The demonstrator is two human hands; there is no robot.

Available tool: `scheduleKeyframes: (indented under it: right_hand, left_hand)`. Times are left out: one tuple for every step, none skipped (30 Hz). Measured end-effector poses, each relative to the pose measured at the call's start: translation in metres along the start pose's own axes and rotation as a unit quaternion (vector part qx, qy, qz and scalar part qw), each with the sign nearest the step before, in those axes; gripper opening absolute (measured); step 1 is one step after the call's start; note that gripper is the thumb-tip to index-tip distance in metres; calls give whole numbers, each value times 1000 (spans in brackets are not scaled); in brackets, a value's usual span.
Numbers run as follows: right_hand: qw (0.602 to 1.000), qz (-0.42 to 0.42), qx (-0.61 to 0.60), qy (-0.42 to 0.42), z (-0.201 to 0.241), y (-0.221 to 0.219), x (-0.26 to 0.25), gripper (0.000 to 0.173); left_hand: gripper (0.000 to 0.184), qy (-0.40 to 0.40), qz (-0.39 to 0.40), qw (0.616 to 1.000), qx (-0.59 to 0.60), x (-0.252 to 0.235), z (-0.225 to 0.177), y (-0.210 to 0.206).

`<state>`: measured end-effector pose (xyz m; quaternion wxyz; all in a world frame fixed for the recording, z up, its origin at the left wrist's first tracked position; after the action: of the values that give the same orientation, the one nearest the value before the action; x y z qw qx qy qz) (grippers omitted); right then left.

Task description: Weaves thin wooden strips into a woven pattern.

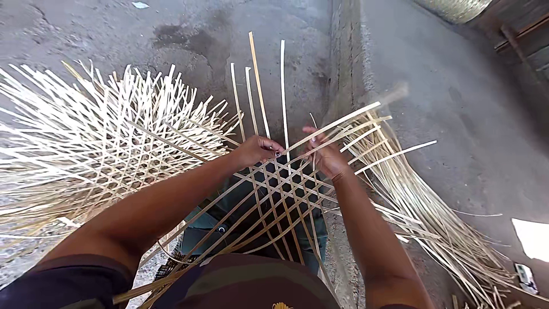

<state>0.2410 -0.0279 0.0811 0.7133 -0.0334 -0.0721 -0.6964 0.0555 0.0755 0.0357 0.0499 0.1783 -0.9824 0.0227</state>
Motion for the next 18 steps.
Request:
scheduleKeyframes:
  right_hand:
    - [997,-70,-15,40,-5,-1,4,24]
    - [985,-146,-48,82,-8,-3,7,32]
    - [966,-215,-84,115,-10,-4,10,41]
    - [950,-261,-107,133,-11,-4,13,46]
    - [942,-285,-111,135,-10,-3,16,50]
    - [943,-293,-104,121,-10,-1,17,52]
    - [947,-288,-101,101,-10,2,17,52]
    - [953,-279,-95,68,-9,2,16,49]
    - [961,-263,-78,29,-7,2,14,48]
    - [968,-246,-51,-7,-4,2,11,48]
    - [976,-214,-6,-39,-1,1,8,49]
    - [982,-169,42,-70,3,-2,4,49]
    - [986,-109,79,-95,7,-6,0,50]
    - [988,-53,100,-107,9,-11,-3,51]
    - [989,-15,102,-102,11,-13,-4,53]
    - [993,2,86,-80,10,-13,-5,55]
    - [997,4,62,-48,8,-10,-4,58]
    - [999,2,44,-13,3,-7,-3,60]
  left_hand:
    - [14,-3,1,1000,0,0,1,1]
    - [14,-6,2,1000,-3,-1,2,1]
    - [15,-6,0,1000,-8,-2,4,1]
    - [15,-3,-2,1000,-10,-3,4,1]
    - [15,2,-4,1000,-9,-4,5,1]
    - [16,6,-3,1000,-8,-5,6,0]
    - [16,8,-3,1000,-8,-5,6,-1]
    - [16,8,-4,1000,-10,-5,5,-3]
    - [15,4,-8,1000,-16,-4,2,-6]
    - [15,0,-10,1000,-26,-5,-2,-10]
    - [14,-3,-11,999,-38,-5,-6,-14]
    - [14,-7,-8,999,-51,-6,-8,-17]
    - [14,-12,-4,998,-62,-7,-9,-20]
    - [14,-16,3,998,-66,-8,-9,-22]
    - [15,-19,10,998,-58,-8,-8,-21]
    - [15,-26,19,999,-40,-9,-6,-19]
    - [15,-34,29,999,-15,-9,-3,-16]
    - [15,-38,35,999,7,-10,0,-13]
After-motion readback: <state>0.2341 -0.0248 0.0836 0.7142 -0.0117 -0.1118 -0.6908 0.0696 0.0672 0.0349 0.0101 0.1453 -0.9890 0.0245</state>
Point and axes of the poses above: each hand's wrist, its own x-axis away from the middle knuckle, its own y-axis out of the back of the hand, z = x × y, the point moved 6 cm from there along -x, towards the middle knuckle, and after that the axes turned 11 degrees about z, right-handed, at the moved point
